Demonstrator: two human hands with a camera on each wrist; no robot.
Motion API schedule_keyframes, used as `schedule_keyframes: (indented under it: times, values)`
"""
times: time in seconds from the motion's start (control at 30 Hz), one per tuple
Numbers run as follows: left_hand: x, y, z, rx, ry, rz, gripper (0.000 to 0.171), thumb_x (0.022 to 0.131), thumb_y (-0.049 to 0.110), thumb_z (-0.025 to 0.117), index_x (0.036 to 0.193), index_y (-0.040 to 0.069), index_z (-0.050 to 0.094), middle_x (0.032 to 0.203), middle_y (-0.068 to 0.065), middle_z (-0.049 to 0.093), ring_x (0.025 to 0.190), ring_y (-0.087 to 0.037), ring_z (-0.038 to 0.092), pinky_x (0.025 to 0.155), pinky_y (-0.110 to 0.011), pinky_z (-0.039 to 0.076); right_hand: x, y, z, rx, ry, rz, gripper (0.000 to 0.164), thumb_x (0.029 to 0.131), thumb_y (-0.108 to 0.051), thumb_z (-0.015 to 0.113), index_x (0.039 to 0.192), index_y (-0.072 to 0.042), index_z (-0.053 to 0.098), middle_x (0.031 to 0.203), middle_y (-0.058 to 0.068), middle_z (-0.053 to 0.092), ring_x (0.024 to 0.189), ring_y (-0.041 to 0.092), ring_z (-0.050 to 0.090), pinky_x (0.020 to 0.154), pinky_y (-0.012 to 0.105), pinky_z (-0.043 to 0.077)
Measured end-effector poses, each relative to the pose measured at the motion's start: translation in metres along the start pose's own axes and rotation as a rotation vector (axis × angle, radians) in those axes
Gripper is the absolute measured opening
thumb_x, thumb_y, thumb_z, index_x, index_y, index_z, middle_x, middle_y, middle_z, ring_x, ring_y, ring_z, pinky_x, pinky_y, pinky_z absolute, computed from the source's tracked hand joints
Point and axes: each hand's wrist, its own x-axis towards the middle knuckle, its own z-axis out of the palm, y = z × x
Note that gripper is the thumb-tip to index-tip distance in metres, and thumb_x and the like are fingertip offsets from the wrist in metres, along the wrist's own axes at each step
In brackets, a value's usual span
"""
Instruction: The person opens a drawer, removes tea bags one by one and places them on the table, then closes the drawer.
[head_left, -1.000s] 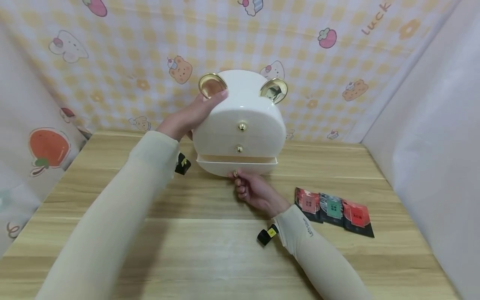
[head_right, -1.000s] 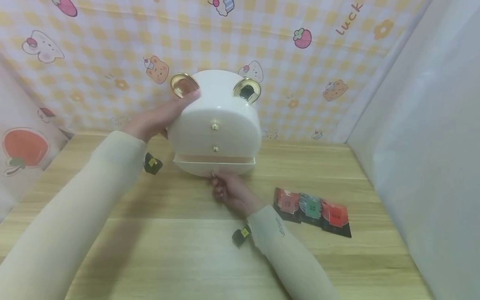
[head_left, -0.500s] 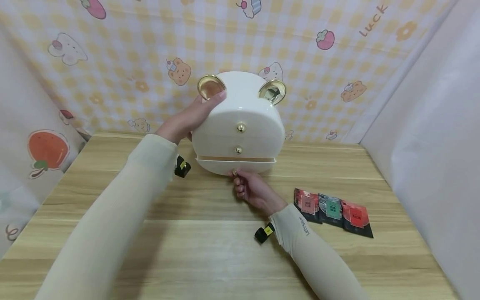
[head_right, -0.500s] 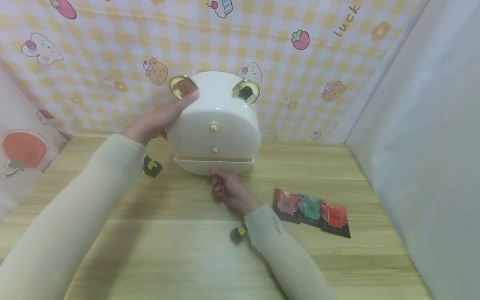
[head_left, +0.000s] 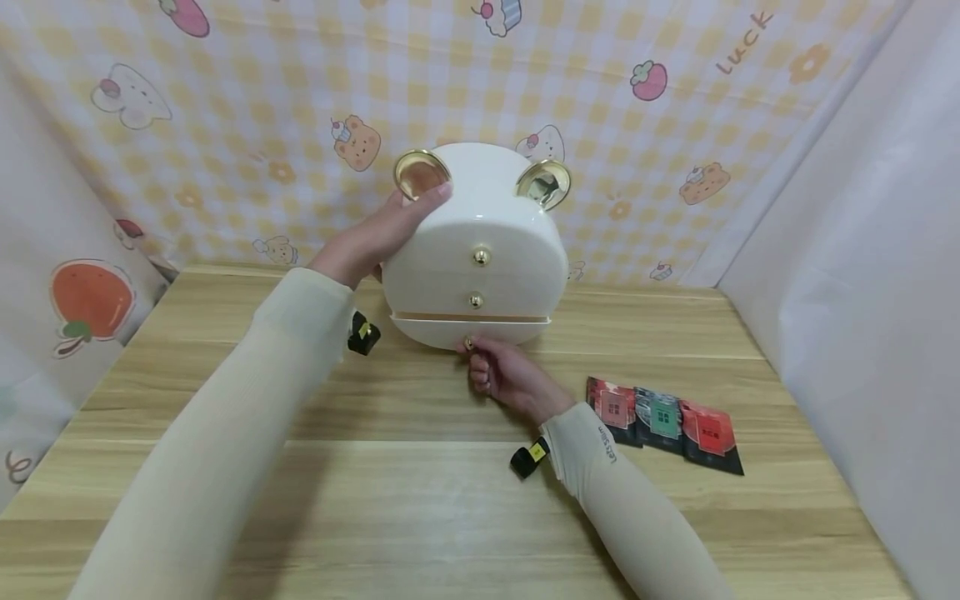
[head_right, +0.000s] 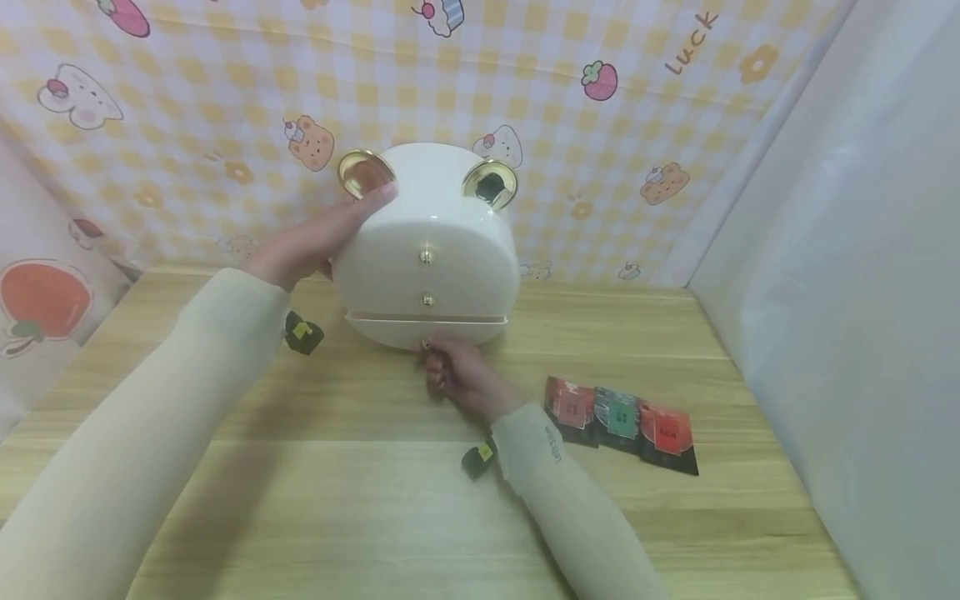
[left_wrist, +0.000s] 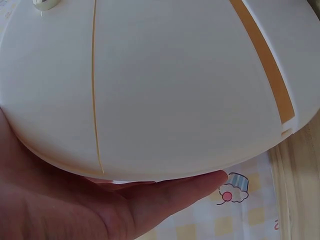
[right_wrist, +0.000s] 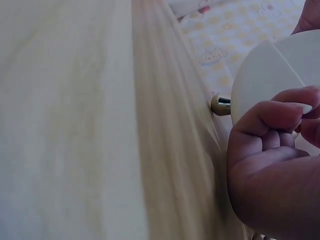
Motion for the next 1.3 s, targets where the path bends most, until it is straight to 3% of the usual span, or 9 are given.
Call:
schedule_keyframes:
  times: [0.17, 0.3, 0.5, 0.77, 1.3]
  values:
    - [-0.001, 0.0, 0.0, 0.002, -0.003, 0.004, 0.076, 0.082, 0.078, 0.043, 0.142, 0.033, 0.034, 0.106, -0.016, 0.065, 0.085, -0.034, 0.07, 0.069, -0.054, 0.054, 0.003, -0.002, -0.004, 0.01, -0.007, 0.014, 0.027, 0.1, -0.027, 0.047, 0.106, -0.002, 0.056, 0.06, -0.004, 0.04, 0.051, 0.008, 0.037, 0.05, 0.02, 0.03]
    - [0.005, -0.004, -0.002, -0.003, 0.005, -0.022, 0.08, 0.076, 0.083, 0.046, 0.139, 0.035, 0.036, 0.107, -0.016, 0.065, 0.088, -0.035, 0.07, 0.069, -0.055, 0.053, 0.003, -0.004, -0.004, 0.002, -0.004, 0.013, 0.027, 0.1, -0.026, 0.047, 0.105, -0.002, 0.057, 0.059, -0.004, 0.042, 0.05, 0.007, 0.039, 0.05, 0.02, 0.031]
    - [-0.005, 0.002, 0.001, 0.016, -0.002, -0.016, 0.078, 0.079, 0.081, 0.044, 0.138, 0.031, 0.037, 0.107, -0.016, 0.064, 0.087, -0.033, 0.069, 0.07, -0.053, 0.054, 0.004, -0.006, -0.005, -0.013, -0.006, 0.024, 0.027, 0.1, -0.026, 0.046, 0.106, -0.001, 0.055, 0.059, -0.004, 0.042, 0.051, 0.007, 0.039, 0.05, 0.019, 0.031]
    - [-0.003, 0.0, -0.001, 0.018, 0.002, -0.059, 0.079, 0.075, 0.085, 0.043, 0.134, 0.033, 0.039, 0.106, -0.016, 0.065, 0.086, -0.035, 0.07, 0.069, -0.055, 0.053, 0.008, -0.009, -0.008, -0.01, -0.009, 0.042, 0.025, 0.099, -0.026, 0.048, 0.101, -0.002, 0.056, 0.06, -0.004, 0.044, 0.051, 0.006, 0.041, 0.05, 0.019, 0.033]
    - [-0.023, 0.016, 0.005, 0.024, 0.002, -0.022, 0.068, 0.088, 0.071, 0.04, 0.138, 0.024, 0.037, 0.105, -0.015, 0.065, 0.082, -0.03, 0.069, 0.071, -0.053, 0.054, 0.01, -0.012, -0.009, -0.059, 0.004, 0.074, 0.034, 0.098, -0.029, 0.051, 0.109, 0.002, 0.059, 0.063, -0.003, 0.05, 0.052, 0.006, 0.04, 0.048, 0.02, 0.029]
